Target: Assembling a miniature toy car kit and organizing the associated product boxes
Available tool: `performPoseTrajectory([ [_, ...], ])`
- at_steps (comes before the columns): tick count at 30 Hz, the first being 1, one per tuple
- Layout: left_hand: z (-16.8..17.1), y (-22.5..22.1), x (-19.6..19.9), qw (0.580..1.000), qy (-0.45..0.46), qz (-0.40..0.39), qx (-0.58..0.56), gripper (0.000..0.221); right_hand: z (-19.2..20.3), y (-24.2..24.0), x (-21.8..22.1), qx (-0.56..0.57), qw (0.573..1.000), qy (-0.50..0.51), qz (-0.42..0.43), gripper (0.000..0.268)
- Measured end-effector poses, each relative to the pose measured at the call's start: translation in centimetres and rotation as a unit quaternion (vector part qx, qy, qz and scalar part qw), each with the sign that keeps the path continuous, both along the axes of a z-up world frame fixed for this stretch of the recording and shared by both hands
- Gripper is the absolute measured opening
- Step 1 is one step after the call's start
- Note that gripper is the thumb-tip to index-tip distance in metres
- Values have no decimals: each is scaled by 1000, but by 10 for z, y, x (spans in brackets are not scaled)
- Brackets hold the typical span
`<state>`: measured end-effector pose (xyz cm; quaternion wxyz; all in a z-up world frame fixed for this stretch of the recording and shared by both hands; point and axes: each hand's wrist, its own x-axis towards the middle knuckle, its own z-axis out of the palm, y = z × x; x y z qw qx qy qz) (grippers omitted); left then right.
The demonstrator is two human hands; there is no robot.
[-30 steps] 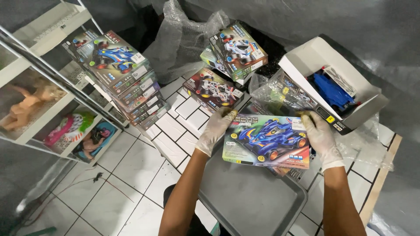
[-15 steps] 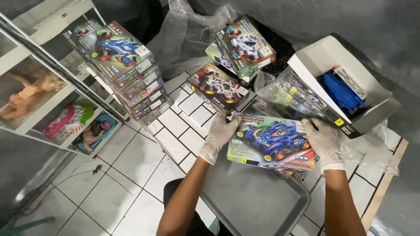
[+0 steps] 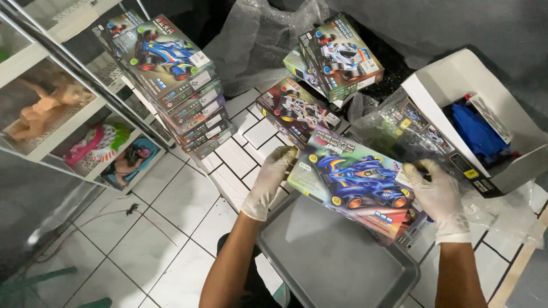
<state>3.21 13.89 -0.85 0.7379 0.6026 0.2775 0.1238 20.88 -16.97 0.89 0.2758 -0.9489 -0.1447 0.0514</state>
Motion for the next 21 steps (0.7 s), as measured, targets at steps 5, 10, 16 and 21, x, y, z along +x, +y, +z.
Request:
performPoseTrajectory([
  [5,-25,42,52,992,86,83,33,68,3,-3,-5,-113,993,-20,-27,63],
  [10,-39,60,120,983,94,149,-55,48,26,4,-26,-298,952,-64,-18,60],
  [16,-34,60,135,954,139,267,15,31,31,8,-42,-278,944,-180,14,53],
  [21,-45,77,148,952,117,276,-59,33,23,5,-41,-279,948,-155,1,57],
])
